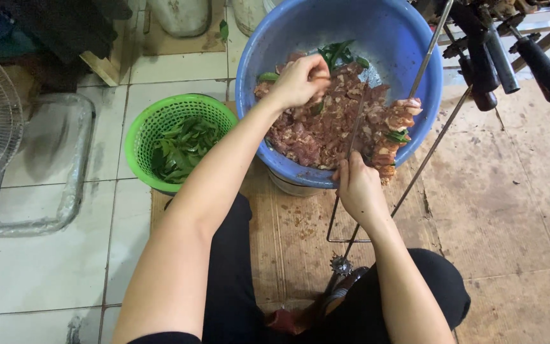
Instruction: The person sits on the floor and threads pieces of marinated meat, occasionally with green leaves, onto long metal skewers held across their lap. They take meat from a large blue basin, press it onto the skewer tip, and slide it down, filling multiple skewers.
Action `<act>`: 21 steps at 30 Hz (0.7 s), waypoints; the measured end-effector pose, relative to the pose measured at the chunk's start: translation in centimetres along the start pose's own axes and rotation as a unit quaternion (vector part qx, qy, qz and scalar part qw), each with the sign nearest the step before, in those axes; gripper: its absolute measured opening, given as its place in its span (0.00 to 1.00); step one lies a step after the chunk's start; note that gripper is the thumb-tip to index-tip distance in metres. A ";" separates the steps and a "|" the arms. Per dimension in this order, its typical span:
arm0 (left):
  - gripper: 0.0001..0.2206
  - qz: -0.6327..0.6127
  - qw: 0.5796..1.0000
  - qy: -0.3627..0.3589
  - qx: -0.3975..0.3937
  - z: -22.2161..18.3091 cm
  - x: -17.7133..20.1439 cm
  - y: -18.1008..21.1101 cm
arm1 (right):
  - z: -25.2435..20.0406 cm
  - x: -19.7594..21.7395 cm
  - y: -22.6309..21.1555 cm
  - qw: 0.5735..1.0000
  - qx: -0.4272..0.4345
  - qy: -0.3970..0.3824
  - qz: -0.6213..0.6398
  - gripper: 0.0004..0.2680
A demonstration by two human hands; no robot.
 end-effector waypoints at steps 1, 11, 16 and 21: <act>0.03 0.077 0.996 0.006 0.032 0.3 -0.1 -0.7 | 0.0 -0.1 0.1 1.000 0.003 0.000 -0.004 0.08; 0.13 -0.313 0.947 -0.072 -0.019 2.6 -1.8 -3.3 | -0.1 0.1 -0.2 1.000 0.018 0.009 -0.013 0.07; 0.06 -0.292 0.946 -0.056 -0.128 -0.2 -2.8 3.9 | 0.3 -0.3 0.2 0.999 0.019 0.013 -0.030 0.08; 0.08 -0.233 0.946 -0.020 -0.226 -2.0 -4.3 7.2 | 0.5 -0.6 0.3 0.999 0.022 0.028 -0.034 0.08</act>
Point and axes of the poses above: each hand's wrist, its own z-axis towards the middle knuckle, its own x-axis out of the back of the hand, y = z × x, the point moved 7 cm from there along z, towards the middle knuckle
